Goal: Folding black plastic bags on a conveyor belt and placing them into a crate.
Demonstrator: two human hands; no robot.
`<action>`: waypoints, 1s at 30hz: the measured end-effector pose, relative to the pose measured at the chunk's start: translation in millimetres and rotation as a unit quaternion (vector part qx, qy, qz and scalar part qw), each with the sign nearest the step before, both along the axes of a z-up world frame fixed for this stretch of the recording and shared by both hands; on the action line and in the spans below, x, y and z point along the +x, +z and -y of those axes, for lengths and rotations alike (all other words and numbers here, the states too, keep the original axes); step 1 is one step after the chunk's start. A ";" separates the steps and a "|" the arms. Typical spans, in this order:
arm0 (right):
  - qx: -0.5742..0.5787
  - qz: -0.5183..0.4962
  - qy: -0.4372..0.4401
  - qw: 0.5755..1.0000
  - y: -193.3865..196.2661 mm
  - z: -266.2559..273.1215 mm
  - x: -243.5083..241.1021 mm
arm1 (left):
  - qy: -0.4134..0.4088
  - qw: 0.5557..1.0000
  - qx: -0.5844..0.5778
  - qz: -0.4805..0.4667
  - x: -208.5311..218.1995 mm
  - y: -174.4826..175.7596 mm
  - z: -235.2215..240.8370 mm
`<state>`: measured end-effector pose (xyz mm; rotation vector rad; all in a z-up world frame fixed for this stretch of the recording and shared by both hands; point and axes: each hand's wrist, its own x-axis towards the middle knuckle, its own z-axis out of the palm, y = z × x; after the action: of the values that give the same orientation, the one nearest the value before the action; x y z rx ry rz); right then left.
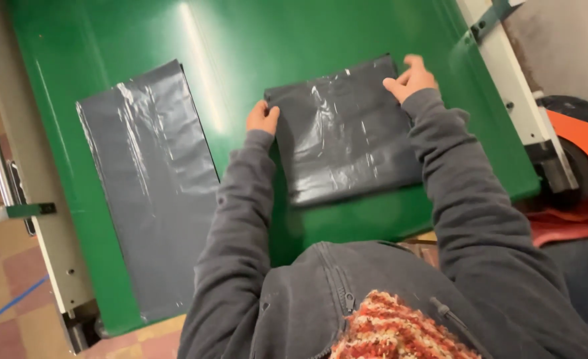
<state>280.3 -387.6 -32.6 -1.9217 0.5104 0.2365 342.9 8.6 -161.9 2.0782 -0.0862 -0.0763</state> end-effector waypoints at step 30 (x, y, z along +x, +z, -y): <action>-0.341 0.363 0.170 0.850 -5.1 -23.1 -203.2 | 0.068 0.917 -0.357 -0.165 -204.1 46.6 -20.9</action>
<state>77.1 -364.5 -37.7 -2.5781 -0.3199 -0.5204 138.8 29.5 -115.2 1.3113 0.2117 -0.2692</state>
